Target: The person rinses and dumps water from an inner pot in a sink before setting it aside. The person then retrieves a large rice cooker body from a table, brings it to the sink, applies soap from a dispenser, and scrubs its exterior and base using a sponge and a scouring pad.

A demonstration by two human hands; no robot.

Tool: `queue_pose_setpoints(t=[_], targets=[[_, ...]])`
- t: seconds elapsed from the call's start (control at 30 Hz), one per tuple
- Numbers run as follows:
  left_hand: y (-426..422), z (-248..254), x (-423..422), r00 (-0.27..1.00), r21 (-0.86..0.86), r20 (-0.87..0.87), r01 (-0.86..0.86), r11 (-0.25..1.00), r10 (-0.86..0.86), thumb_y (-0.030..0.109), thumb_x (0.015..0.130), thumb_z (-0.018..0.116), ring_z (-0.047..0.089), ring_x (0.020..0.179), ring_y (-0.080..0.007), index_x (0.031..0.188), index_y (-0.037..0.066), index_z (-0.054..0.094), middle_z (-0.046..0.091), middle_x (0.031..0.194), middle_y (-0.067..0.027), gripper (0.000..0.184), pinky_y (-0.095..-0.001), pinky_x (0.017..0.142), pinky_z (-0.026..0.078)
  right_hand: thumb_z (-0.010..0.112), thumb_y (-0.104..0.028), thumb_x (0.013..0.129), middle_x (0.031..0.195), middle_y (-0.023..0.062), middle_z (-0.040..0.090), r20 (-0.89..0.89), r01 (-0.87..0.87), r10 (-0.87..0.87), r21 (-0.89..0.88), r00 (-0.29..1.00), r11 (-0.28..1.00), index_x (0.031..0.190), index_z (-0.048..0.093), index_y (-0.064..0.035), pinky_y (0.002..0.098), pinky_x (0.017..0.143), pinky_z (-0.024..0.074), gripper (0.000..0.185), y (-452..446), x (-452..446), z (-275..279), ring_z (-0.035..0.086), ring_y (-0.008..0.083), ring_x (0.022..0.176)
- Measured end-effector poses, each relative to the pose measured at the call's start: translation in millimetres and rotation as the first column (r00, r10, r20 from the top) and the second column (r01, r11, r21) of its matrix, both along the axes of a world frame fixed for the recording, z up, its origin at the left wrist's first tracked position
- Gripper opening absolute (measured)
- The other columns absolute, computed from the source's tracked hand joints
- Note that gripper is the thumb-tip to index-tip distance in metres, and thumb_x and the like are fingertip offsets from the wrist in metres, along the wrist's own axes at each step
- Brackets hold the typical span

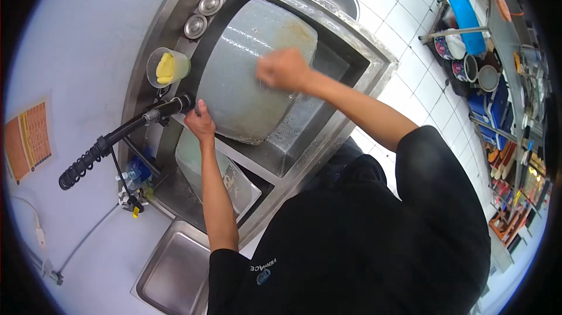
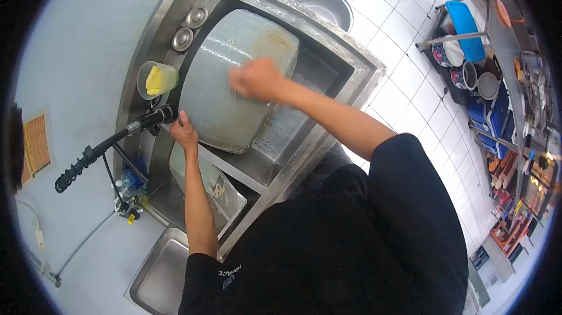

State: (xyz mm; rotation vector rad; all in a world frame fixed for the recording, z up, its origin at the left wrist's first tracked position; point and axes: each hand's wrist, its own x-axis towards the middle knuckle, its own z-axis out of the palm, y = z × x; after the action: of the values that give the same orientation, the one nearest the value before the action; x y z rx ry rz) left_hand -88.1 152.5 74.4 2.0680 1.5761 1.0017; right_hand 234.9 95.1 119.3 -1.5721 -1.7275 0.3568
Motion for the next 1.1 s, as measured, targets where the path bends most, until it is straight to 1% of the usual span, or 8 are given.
queue_pose_setpoints(t=[0.1, 0.33, 0.5, 0.7, 0.77, 0.87, 1.0, 1.1], targets=[[-3.2, 4.5, -1.4, 0.989, -0.073, -0.136, -0.064, 0.995, 0.054, 0.042, 0.094, 0.061, 0.052, 0.058, -0.0433, 0.073, -0.011, 0.060, 0.056, 0.064, -0.0294, 0.057, -0.0518, 0.058, 0.039, 0.058, -0.031, 0.088, 0.068, 0.0176, 0.065, 0.058, 0.329, -0.324, -0.205, 0.944, 0.922, 0.080, 0.066, -0.0076, 0.0487, 0.062, 0.0509, 0.026, 51.5, 60.8, 1.1, 0.064, 0.0370, 0.064], [2.1, 3.4, 1.7, 0.998, -0.036, -0.046, -0.034, 0.999, 0.032, 0.045, 0.094, 0.059, 0.044, 0.054, -0.0403, 0.066, -0.011, 0.052, 0.052, 0.061, -0.0295, 0.063, -0.0514, 0.056, 0.035, 0.061, -0.032, 0.086, 0.063, 0.0173, 0.062, 0.087, -0.121, 0.123, -0.033, 0.989, 0.992, 0.081, 0.067, -0.0077, 0.0503, 0.060, 0.0505, 0.026, -27.6, -36.8, 12.2, 0.063, 0.0367, 0.060], [-10.0, 2.5, 2.7, 0.994, 0.015, -0.037, -0.099, 0.995, 0.100, 0.045, 0.094, 0.059, 0.046, 0.054, -0.0400, 0.066, -0.011, 0.053, 0.051, 0.060, -0.0292, 0.063, -0.0514, 0.057, 0.036, 0.060, -0.029, 0.085, 0.069, 0.0191, 0.065, 0.081, 0.426, -0.418, -0.193, 0.905, 0.884, 0.077, 0.067, -0.0076, 0.0477, 0.064, 0.0540, 0.024, 58.2, 77.5, -9.3, 0.067, 0.0362, 0.067], [2.4, -8.0, -5.0, 0.999, 0.004, 0.038, -0.036, 0.999, 0.036, 0.046, 0.094, 0.061, 0.043, 0.051, -0.0296, 0.061, -0.008, 0.050, 0.048, 0.054, -0.0233, 0.064, -0.0489, 0.053, 0.034, 0.065, -0.026, 0.084, 0.066, 0.0170, 0.064, 0.002, 0.001, -0.001, -0.042, 1.000, 0.999, 0.074, 0.065, -0.0094, 0.0475, 0.060, 0.0490, 0.020, -26.3, -17.3, 7.8, 0.061, 0.0360, 0.058], [0.7, -9.5, -6.4, 0.996, -0.104, 0.015, -0.086, 0.991, 0.088, 0.047, 0.093, 0.063, 0.038, 0.052, -0.0263, 0.059, -0.006, 0.046, 0.044, 0.053, -0.0197, 0.065, -0.0469, 0.052, 0.033, 0.064, -0.026, 0.084, 0.065, 0.0188, 0.062, -0.229, 0.205, -0.202, -0.010, 0.952, 0.979, 0.074, 0.065, -0.0061, 0.0467, 0.057, 0.0481, 0.022, 3.3, 11.4, -3.7, 0.061, 0.0365, 0.057], [-9.8, -15.9, -4.5, 0.986, -0.167, 0.053, -0.146, 0.975, 0.156, 0.049, 0.092, 0.064, 0.035, 0.055, -0.0273, 0.060, -0.002, 0.041, 0.043, 0.053, -0.0160, 0.064, -0.0467, 0.053, 0.033, 0.061, -0.029, 0.085, 0.077, 0.0240, 0.066, -0.020, 0.313, -0.337, -0.325, 0.941, 0.892, 0.083, 0.066, 0.0007, 0.0485, 0.067, 0.0486, 0.031, 49.4, 80.9, -10.8, 0.064, 0.0400, 0.071], [-38.7, 32.9, 4.0, 0.977, -0.096, -0.072, -0.207, 0.974, 0.201, 0.039, 0.090, 0.070, 0.058, 0.105, -0.0344, 0.112, -0.004, 0.058, 0.059, 0.107, -0.0215, 0.049, -0.0434, 0.087, 0.046, 0.062, -0.026, 0.094, 0.066, 0.0145, 0.051, -0.203, 0.292, -0.333, -0.207, 0.921, 0.934, 0.077, 0.053, 0.0022, 0.0365, 0.063, 0.0414, 0.034, 21.0, 66.3, -11.8, 0.047, 0.0201, 0.063], [-64.6, 35.5, -26.7, 0.951, -0.091, 0.068, -0.296, 0.951, 0.302, 0.032, 0.087, 0.076, 0.058, 0.106, -0.0333, 0.115, -0.003, 0.056, 0.060, 0.108, -0.0180, 0.049, -0.0426, 0.091, 0.046, 0.062, -0.030, 0.100, 0.074, 0.0010, 0.055, -0.433, 0.284, -0.394, -0.298, 0.811, 0.911, 0.083, 0.058, -0.0018, 0.0293, 0.065, 0.0411, 0.033, -12.5, 34.5, 31.1, 0.047, 0.0111, 0.070]])
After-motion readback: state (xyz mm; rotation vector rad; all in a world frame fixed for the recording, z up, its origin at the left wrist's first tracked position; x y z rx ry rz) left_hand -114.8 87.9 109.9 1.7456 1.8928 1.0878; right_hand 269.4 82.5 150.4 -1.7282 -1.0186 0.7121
